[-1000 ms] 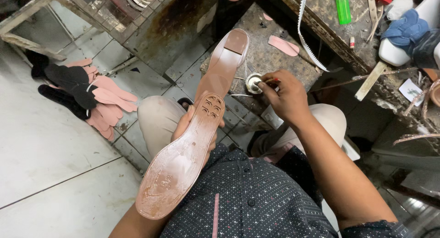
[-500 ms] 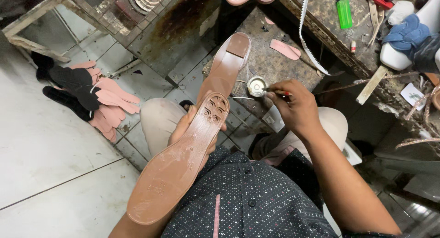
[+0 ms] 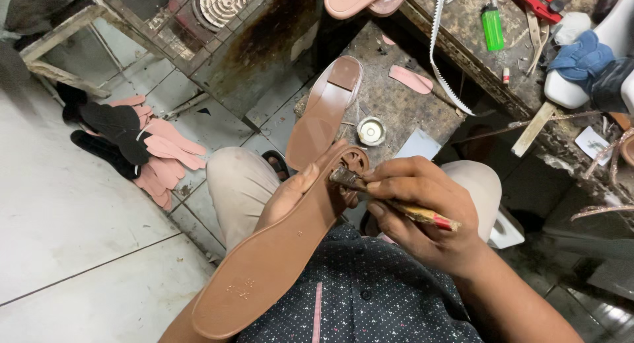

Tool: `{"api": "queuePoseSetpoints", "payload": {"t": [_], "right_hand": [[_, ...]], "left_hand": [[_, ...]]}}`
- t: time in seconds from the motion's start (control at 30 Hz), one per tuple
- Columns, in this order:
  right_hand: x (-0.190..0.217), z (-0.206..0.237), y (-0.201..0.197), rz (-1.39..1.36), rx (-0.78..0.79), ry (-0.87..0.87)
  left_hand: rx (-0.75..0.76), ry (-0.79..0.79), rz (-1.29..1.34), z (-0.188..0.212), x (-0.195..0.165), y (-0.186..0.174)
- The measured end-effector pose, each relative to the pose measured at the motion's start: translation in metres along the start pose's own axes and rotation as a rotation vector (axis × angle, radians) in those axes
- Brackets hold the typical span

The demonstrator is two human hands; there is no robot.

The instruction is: The person takes a sandal sole from a rack, holds it in one hand, and brushes glue from a small tin onto the sole's surface, redipping the brush as needed. The person turns the sole to coat different areas and places the finished sole back on the storage rack.

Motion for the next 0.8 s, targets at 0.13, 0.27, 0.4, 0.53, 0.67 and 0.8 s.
{"api": "queuePoseSetpoints", "payload": {"t": [0.13,0.27,0.4,0.53,0.67,0.8], "right_hand": [[0.004,-0.008,0.002,0.04,0.003,-0.046],[0.005,-0.008,0.001,0.087,0.023,-0.074],[0.007,-0.006,0.005,0.157,0.018,-0.081],[0.009,-0.006,0.008,0.144,0.043,-0.069],[0.009,-0.007,0.008,0.14,0.073,-0.075],[0.013,-0.007,0.011,0.069,0.126,-0.091]], "left_hand": [[0.004,-0.003,-0.001,0.003,-0.001,0.006],[-0.019,-0.012,-0.084,0.007,-0.004,0.01],[-0.035,-0.012,-0.082,0.007,-0.004,0.013],[-0.035,0.005,-0.077,0.009,-0.004,0.015],[-0.093,-0.008,-0.137,0.009,-0.005,0.012],[-0.075,0.03,-0.101,0.008,-0.002,0.015]]}}
Point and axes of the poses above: each hand's wrist, its own z-axis away from the middle knuckle, its own y-axis out of the palm, x = y × z, the point moved 4 cm from there along -z, towards the middle knuckle, and after that the axes turned 5 degrees about x, right-handed, at the moved point
